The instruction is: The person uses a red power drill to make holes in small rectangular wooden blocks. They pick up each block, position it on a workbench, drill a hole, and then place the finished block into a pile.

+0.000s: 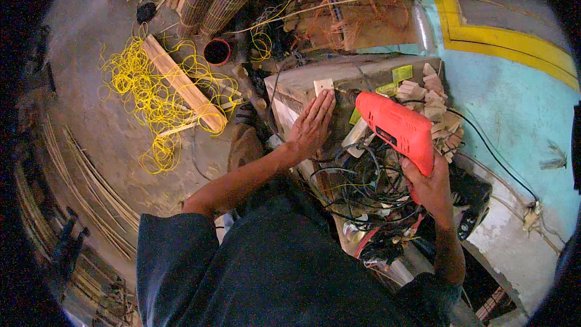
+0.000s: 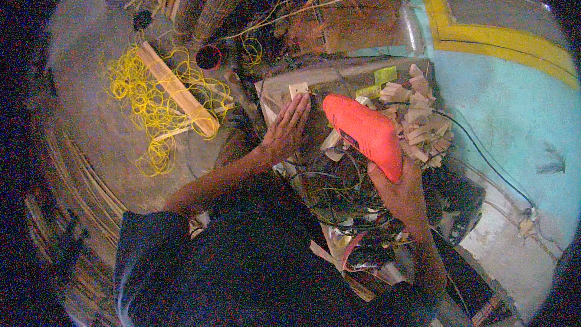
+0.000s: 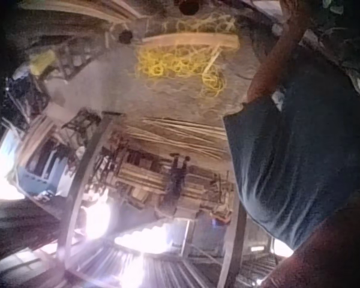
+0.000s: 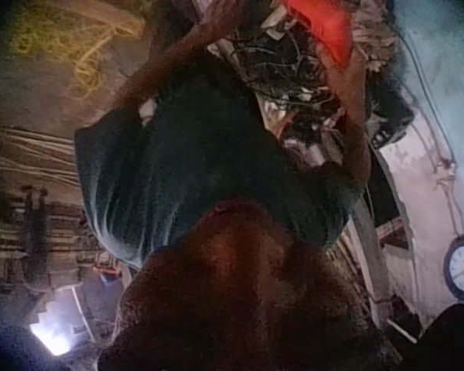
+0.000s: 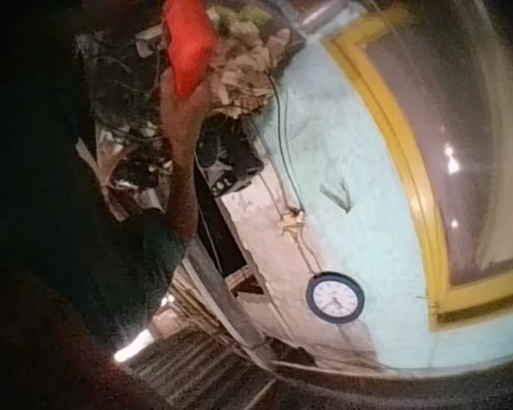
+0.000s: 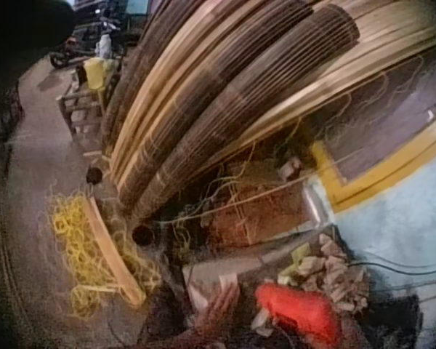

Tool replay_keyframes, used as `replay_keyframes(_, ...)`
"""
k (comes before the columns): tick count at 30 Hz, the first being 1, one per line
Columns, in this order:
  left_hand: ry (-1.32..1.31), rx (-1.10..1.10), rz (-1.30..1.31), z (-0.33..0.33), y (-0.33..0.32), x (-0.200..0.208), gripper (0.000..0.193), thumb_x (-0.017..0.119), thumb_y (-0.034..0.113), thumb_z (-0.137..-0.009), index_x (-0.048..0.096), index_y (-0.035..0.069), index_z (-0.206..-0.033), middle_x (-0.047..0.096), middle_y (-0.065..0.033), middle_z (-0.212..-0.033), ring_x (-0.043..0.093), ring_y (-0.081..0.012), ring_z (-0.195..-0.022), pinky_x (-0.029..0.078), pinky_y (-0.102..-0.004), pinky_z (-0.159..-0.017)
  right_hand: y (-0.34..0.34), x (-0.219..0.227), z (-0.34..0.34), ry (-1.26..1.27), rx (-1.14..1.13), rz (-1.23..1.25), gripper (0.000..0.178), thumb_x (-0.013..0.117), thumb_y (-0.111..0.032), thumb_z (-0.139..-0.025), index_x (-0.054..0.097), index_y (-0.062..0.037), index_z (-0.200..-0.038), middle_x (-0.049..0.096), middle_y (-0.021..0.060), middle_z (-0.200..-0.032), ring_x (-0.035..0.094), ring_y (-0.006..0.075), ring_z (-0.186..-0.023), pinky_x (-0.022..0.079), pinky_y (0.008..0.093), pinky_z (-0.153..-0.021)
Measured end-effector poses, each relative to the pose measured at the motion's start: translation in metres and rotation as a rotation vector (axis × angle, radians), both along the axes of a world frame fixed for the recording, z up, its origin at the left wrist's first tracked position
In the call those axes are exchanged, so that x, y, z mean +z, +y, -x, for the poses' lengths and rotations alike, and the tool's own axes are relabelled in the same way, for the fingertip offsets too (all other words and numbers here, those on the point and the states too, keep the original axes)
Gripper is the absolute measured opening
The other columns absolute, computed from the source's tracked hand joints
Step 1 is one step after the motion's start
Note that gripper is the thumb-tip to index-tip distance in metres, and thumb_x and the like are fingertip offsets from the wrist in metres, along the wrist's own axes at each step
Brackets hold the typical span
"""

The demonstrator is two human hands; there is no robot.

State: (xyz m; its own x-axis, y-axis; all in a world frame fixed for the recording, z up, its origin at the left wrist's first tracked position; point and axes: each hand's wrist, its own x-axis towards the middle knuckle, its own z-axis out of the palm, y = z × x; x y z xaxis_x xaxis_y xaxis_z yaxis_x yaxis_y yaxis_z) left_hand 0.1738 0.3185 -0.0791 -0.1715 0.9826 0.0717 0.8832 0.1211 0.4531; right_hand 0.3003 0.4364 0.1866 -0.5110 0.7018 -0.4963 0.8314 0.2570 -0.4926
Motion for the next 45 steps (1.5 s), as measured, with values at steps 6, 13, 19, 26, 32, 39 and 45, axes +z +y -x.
replay_keyframes(6,-0.027,-0.017,-0.019,0.003,-0.001,-0.001,0.079,0.058,0.032,-0.081,0.027,-0.006,-0.143,0.02,-0.0197,-0.153,0.018,-0.0325,-0.143,0.015,-0.0401,-0.117,0.004,-0.001,0.004,-0.069,-0.048,0.058,0.027,0.064,-0.017,-0.085,0.06,-0.0016,-0.106,0.065,0.0083,-0.09,0.062,0.0194,-0.08,0.049,0.0343,-0.075)
replay_keyframes(13,0.104,-0.01,0.004,0.001,0.0,-0.003,0.084,0.062,0.036,-0.078,0.028,-0.005,-0.143,0.019,-0.017,-0.154,0.017,-0.0299,-0.144,0.014,-0.0394,-0.117,0.002,-0.002,0.008,-0.068,-0.043,0.066,0.026,0.063,-0.016,-0.086,0.059,-0.0015,-0.107,0.064,0.0084,-0.091,0.061,0.0188,-0.08,0.048,0.0335,-0.076)
replay_keyframes(19,-0.027,-0.002,0.0,0.002,0.0,-0.004,0.087,0.062,0.037,-0.079,0.024,-0.005,-0.145,0.019,-0.0167,-0.154,0.015,-0.03,-0.144,0.013,-0.0392,-0.117,0.0,0.001,0.014,-0.093,-0.005,0.055,0.027,0.064,-0.016,-0.085,0.059,-0.0012,-0.107,0.065,0.0095,-0.091,0.062,0.0196,-0.08,0.049,0.0338,-0.075)
replay_keyframes(26,-0.042,-0.016,0.006,0.002,0.0,-0.004,0.088,0.062,0.037,-0.079,0.023,-0.004,-0.146,0.017,-0.0162,-0.155,0.014,-0.0294,-0.145,0.013,-0.0384,-0.117,0.0,-0.005,0.008,-0.085,-0.04,0.047,0.029,0.064,-0.018,-0.084,0.06,0.0,-0.108,0.065,0.0117,-0.091,0.063,0.0224,-0.083,0.049,0.0354,-0.078)
replay_keyframes(32,-0.024,-0.017,0.012,0.004,0.001,-0.007,0.086,0.06,0.04,-0.08,0.024,-0.003,-0.146,0.017,-0.0147,-0.156,0.014,-0.0285,-0.145,0.013,-0.0377,-0.118,0.009,-0.004,0.011,-0.177,0.091,0.006,0.03,0.065,-0.02,-0.085,0.058,0.0004,-0.105,0.062,0.0083,-0.084,0.06,0.0181,-0.073,0.048,0.0333,-0.067)
replay_keyframes(39,-0.037,-0.075,0.054,0.012,-0.001,-0.001,0.083,0.056,0.043,-0.083,0.026,0.0,-0.146,0.017,-0.0125,-0.156,0.014,-0.0273,-0.145,0.013,-0.0364,-0.118,0.016,0.018,0.056,-0.404,0.057,0.034,0.048,0.07,-0.026,-0.082,0.05,0.0009,-0.116,0.054,0.0225,-0.11,0.056,0.0336,-0.106,0.044,0.0428,-0.091)
replay_keyframes(45,-0.03,-0.045,0.044,0.01,-0.001,-0.006,0.082,0.056,0.043,-0.082,0.026,0.001,-0.147,0.018,-0.011,-0.156,0.015,-0.0249,-0.145,0.012,-0.036,-0.118,0.025,0.019,0.074,-0.365,0.164,0.033,0.046,0.07,-0.024,-0.081,0.051,0.0001,-0.116,0.059,0.018,-0.105,0.061,0.0284,-0.096,0.048,0.04,-0.086)
